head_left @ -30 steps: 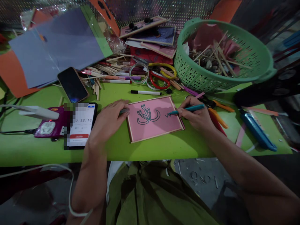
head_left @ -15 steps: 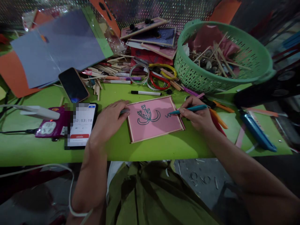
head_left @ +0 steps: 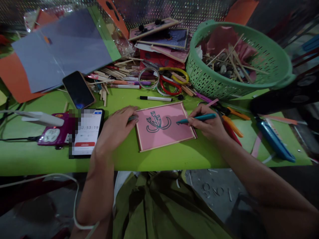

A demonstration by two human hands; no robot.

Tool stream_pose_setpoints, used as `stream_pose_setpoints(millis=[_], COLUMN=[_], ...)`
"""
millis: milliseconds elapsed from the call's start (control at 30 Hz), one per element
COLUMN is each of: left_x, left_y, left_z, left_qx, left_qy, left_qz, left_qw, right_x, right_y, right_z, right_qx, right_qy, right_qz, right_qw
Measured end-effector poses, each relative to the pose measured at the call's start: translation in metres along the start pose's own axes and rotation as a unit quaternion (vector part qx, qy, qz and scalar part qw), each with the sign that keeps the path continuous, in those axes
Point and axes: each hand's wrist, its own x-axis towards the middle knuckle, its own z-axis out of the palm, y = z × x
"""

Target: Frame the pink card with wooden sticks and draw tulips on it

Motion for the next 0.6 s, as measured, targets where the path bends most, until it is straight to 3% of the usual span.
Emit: stream_pose_setpoints(millis=[600], left_x=[0.0004], left_y=[0.0002], left_z=[0.0005], left_qx=[-0.008], left_qy=[0.005], left_qz=[0.003], left_qw=[1.0], right_x=[-0.0004], right_y=[0.001], right_z=[-0.0001], right_qx=[0.003], right_qy=[-0.004], right_qz=[0.0], right_qw=[1.0])
